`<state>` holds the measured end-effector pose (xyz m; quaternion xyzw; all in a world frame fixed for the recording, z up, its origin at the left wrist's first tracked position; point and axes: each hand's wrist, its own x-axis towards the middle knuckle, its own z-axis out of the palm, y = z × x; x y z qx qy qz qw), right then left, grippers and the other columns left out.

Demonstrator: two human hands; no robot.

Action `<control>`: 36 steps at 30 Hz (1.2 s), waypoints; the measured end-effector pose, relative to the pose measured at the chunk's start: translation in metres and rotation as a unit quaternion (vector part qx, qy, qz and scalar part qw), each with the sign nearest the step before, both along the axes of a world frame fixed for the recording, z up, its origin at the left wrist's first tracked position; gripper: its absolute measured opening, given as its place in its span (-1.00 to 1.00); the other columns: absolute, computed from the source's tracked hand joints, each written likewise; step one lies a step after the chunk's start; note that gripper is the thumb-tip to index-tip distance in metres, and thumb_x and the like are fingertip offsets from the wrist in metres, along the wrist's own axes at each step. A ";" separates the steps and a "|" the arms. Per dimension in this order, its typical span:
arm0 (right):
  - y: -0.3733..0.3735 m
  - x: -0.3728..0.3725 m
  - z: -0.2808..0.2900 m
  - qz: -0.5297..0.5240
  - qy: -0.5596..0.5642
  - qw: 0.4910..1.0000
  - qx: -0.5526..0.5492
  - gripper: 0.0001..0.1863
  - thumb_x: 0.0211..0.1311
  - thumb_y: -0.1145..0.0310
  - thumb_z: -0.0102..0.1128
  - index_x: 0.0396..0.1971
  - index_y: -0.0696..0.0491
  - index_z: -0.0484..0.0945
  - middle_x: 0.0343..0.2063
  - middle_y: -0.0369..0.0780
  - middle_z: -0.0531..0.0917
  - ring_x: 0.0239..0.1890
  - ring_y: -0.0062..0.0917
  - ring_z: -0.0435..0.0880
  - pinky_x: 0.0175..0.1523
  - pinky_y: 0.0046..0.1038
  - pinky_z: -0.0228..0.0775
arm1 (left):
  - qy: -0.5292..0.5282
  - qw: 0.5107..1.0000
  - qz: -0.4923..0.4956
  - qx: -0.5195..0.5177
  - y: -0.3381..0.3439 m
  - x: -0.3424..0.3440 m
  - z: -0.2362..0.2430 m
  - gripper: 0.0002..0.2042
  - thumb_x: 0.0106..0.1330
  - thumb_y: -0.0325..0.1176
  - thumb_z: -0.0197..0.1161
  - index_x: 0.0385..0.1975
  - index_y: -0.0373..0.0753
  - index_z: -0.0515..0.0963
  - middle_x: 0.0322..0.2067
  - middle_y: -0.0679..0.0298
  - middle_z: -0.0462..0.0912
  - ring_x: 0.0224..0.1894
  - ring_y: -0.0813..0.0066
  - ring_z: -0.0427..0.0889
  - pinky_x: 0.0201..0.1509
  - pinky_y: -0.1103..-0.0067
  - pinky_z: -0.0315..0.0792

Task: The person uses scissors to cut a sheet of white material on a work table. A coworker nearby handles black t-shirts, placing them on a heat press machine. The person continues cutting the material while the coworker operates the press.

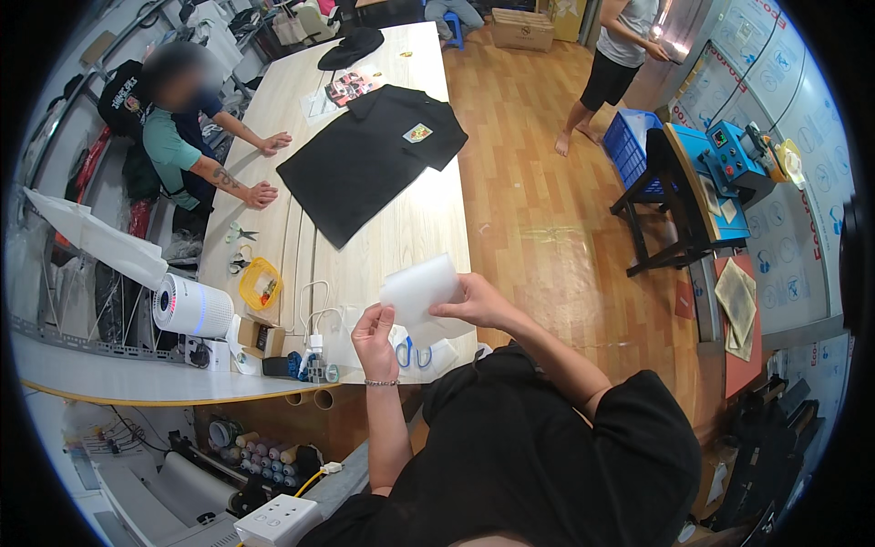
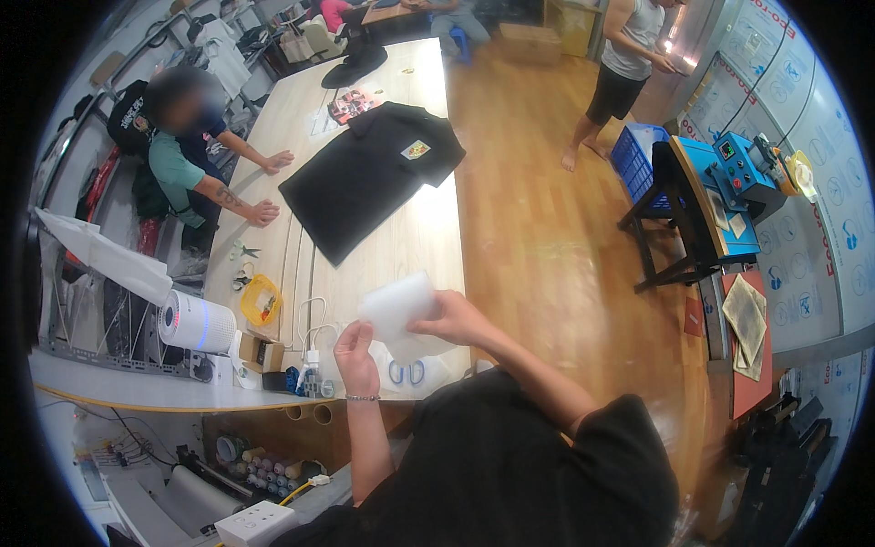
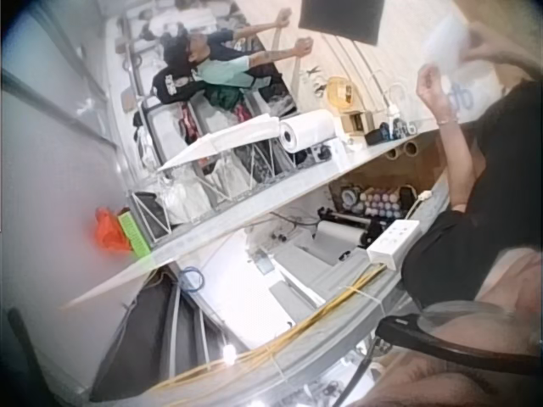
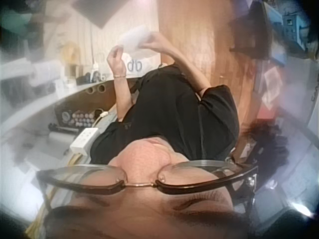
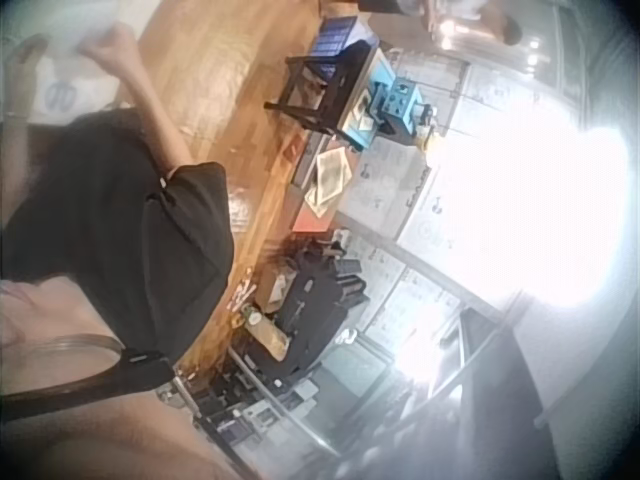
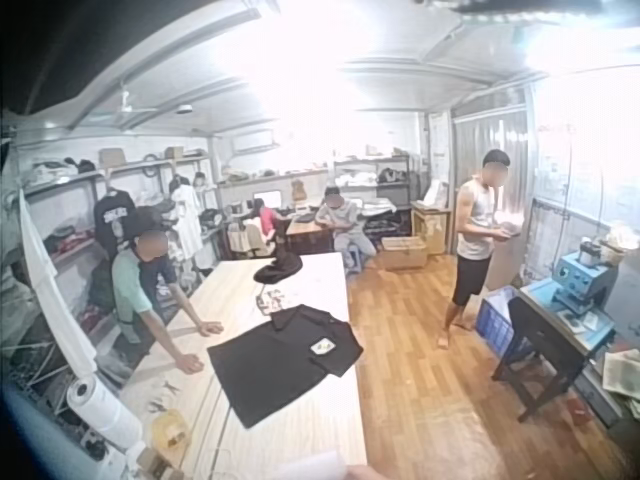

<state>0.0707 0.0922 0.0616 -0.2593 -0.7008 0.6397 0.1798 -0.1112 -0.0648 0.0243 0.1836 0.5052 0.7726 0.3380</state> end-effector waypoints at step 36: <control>-0.006 0.000 0.017 0.041 -0.066 0.994 0.078 -0.48 0.29 0.03 0.60 -0.13 0.26 0.79 -0.30 -0.07 0.85 -0.19 -0.46 0.81 -0.03 -0.34 0.63 | -0.019 0.999 -0.043 -0.024 0.001 0.002 0.002 -0.78 0.45 -0.42 0.50 -0.02 -0.34 0.66 -0.10 0.28 0.78 -0.09 0.61 0.70 0.08 0.58 0.55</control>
